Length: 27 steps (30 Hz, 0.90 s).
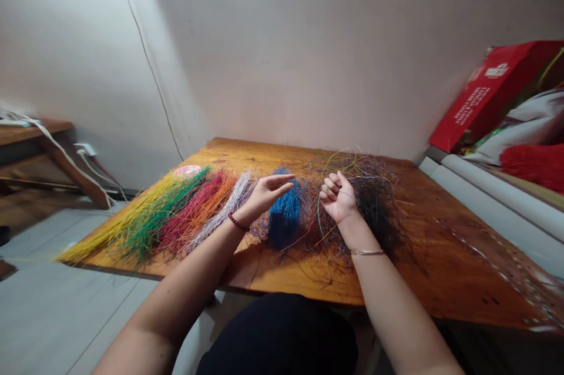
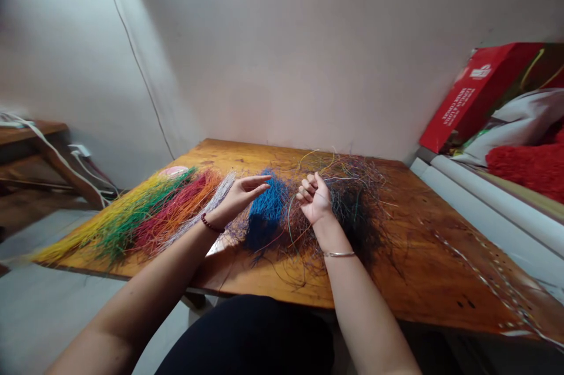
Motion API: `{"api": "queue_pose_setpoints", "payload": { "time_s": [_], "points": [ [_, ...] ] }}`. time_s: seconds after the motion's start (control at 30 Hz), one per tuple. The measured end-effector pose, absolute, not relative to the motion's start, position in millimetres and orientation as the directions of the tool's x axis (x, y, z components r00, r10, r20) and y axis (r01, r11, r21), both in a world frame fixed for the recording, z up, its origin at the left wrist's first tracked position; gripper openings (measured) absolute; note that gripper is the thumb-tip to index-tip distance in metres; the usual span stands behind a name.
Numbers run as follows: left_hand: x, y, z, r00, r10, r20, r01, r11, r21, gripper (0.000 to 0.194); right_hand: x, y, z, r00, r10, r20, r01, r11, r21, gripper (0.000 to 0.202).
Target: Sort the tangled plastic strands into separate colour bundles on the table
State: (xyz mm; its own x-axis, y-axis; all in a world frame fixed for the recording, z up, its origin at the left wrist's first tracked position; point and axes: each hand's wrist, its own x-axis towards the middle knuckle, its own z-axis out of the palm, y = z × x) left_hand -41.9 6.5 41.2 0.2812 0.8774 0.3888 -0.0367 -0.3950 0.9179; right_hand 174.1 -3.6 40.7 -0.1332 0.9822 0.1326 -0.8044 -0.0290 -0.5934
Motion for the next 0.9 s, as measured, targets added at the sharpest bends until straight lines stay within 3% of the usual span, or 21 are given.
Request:
{"api": "queue_pose_setpoints", "payload": {
  "time_s": [0.37,0.67,0.9],
  "points": [
    [-42.0,11.9,30.3,0.409,0.823,0.394,-0.015,-0.425,0.905,0.025,165.3,-2.7,36.5,-0.158,0.982,0.105,-0.801,-0.066,-0.595,0.042],
    [-40.9,11.9,28.0,0.396,0.795,0.46,0.011,-0.504,0.863,0.023,161.4,-4.1,36.7,-0.156,0.984,0.084,-0.786,-0.072,-0.613,0.044],
    [-39.9,13.7,28.6,0.383,0.814,0.437,-0.029,-0.462,0.887,0.02,160.2,-3.7,35.2,-0.166,0.983,0.085,-0.784,-0.079,-0.616,0.042]
  ]
}}
